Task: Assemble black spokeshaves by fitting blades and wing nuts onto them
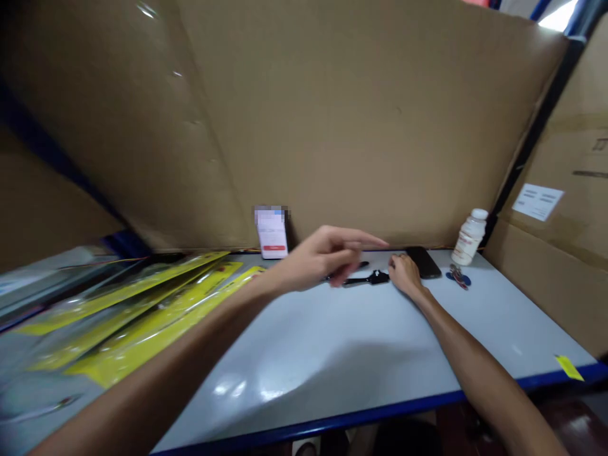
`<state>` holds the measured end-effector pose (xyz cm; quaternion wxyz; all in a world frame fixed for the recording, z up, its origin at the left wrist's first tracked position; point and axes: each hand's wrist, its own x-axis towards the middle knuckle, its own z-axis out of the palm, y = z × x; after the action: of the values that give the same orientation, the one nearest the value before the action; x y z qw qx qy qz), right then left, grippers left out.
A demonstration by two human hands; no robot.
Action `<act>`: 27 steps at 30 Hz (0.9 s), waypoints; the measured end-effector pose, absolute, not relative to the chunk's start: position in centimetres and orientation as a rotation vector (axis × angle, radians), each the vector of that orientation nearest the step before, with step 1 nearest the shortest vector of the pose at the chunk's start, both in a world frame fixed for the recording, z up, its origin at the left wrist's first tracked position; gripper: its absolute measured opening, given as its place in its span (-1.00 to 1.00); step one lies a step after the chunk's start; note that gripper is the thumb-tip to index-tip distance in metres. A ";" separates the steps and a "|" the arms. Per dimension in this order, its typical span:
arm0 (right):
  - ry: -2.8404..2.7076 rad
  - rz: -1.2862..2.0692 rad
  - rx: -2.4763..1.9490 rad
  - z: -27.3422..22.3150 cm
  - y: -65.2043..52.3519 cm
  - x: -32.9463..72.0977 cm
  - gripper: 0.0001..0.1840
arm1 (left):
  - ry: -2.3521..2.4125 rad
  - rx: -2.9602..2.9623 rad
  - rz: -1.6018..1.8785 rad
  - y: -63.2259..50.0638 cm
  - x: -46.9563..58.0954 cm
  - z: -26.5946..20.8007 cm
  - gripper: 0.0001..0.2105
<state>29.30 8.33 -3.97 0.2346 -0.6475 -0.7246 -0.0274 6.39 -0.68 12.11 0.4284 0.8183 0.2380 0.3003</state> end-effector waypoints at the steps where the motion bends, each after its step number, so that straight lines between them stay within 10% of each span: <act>1: -1.988 -0.083 -1.814 -4.0 8.4 29.5 -0.75 | 0.734 2.079 0.775 0.5 5.3 11.2 -0.55; 9: -2.017 -0.070 -1.900 -4.3 8.4 29.3 -0.78 | 1.749 2.642 0.211 6.7 0.4 1.5 -0.61; 27: -2.064 -0.139 -1.851 -2.5 7.0 28.1 -0.80 | 1.793 2.759 0.138 5.9 1.9 -2.9 -0.57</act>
<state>28.11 7.02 -2.52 0.1819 -0.6558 -0.7311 -0.0492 1.87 5.89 -2.85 -0.0757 0.8353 0.5429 0.0417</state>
